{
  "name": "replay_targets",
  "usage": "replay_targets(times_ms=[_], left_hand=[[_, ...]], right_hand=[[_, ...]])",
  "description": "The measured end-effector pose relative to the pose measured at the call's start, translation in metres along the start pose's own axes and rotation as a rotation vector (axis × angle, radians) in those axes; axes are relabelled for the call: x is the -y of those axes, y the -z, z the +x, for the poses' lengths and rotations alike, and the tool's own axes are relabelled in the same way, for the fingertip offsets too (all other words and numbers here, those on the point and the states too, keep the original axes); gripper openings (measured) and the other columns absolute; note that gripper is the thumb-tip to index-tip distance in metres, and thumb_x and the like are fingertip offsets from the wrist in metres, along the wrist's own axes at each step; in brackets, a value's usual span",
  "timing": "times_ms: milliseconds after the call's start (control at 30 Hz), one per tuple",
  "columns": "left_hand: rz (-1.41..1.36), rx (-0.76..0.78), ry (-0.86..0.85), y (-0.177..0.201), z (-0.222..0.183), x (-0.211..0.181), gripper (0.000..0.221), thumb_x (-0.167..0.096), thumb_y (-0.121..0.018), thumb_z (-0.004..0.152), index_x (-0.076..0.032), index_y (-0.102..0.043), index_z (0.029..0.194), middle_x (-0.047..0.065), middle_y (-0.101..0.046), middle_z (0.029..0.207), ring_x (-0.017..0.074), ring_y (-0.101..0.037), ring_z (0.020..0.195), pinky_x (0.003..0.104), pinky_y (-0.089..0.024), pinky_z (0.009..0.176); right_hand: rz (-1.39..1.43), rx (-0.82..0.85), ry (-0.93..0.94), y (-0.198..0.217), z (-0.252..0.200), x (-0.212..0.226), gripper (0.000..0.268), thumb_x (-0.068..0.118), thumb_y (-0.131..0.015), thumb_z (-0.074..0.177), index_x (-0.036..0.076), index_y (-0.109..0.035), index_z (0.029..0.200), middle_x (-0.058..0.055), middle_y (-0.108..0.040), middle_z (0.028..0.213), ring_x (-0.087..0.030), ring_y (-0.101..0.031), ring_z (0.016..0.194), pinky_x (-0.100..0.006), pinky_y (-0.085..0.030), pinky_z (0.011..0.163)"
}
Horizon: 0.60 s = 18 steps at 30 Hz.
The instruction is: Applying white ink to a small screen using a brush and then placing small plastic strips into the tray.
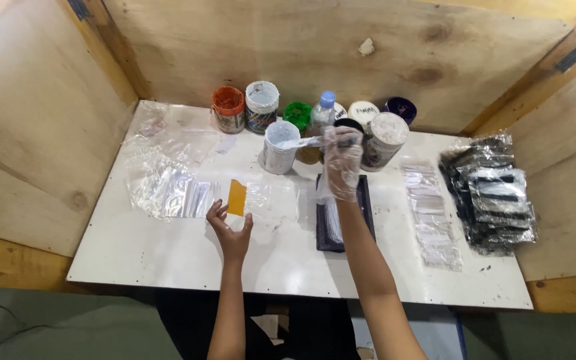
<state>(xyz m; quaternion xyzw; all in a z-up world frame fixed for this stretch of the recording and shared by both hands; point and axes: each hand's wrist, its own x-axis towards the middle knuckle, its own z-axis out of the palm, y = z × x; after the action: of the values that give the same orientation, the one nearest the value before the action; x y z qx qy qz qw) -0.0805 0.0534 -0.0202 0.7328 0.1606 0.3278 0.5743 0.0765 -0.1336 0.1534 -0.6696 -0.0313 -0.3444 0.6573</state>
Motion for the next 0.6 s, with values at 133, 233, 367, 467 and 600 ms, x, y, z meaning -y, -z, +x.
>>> replay_targets(times_ms=[133,233,367,467,600], left_hand=[[0.019,-0.01,0.04,0.004,0.0,-0.003,0.079,-0.025,-0.082,0.081,-0.022,-0.031,0.141,0.011,-0.041,0.145,0.0304,-0.052,0.129,0.052,-0.039,0.115],[0.018,-0.011,0.058,0.006,-0.001,-0.003,0.078,-0.025,-0.082,0.082,-0.022,-0.031,0.141,0.011,-0.041,0.146,0.0309,-0.052,0.129,0.052,-0.039,0.115],[0.021,-0.009,0.065,0.006,0.001,-0.003,0.079,-0.024,-0.083,0.081,-0.021,-0.031,0.141,0.011,-0.042,0.146,0.0315,-0.052,0.129,0.051,-0.04,0.115],[0.013,-0.001,0.071,0.004,-0.001,-0.005,0.079,-0.023,-0.082,0.082,-0.021,-0.031,0.141,0.011,-0.041,0.146,0.0317,-0.051,0.13,0.051,-0.039,0.116],[0.016,0.013,0.103,-0.001,-0.005,-0.001,0.079,-0.024,-0.082,0.082,-0.02,-0.03,0.141,0.011,-0.041,0.147,0.0316,-0.051,0.131,0.05,-0.039,0.117]], right_hand=[[-0.096,0.126,-0.001,-0.012,0.007,-0.009,0.023,0.022,-0.081,0.09,0.009,-0.061,0.09,-0.006,-0.07,0.078,-0.013,-0.067,0.071,-0.03,-0.055,0.066],[-0.239,0.25,0.084,-0.026,0.011,-0.006,0.03,0.024,-0.082,0.082,0.005,-0.06,0.079,-0.009,-0.065,0.065,-0.024,-0.062,0.058,-0.037,-0.051,0.06],[-0.245,0.369,0.27,-0.044,0.022,0.009,0.028,0.025,-0.086,0.084,0.012,-0.061,0.087,0.0,-0.065,0.064,-0.016,-0.068,0.06,-0.027,-0.055,0.068],[-0.377,0.427,0.243,-0.054,0.041,0.026,0.035,0.039,-0.083,0.085,0.014,-0.059,0.092,-0.006,-0.068,0.069,-0.024,-0.071,0.068,-0.033,-0.056,0.069],[-0.621,0.48,0.156,-0.082,0.069,-0.013,0.045,0.043,-0.082,0.083,0.009,-0.059,0.1,-0.018,-0.071,0.086,-0.04,-0.073,0.089,-0.047,-0.057,0.075]])
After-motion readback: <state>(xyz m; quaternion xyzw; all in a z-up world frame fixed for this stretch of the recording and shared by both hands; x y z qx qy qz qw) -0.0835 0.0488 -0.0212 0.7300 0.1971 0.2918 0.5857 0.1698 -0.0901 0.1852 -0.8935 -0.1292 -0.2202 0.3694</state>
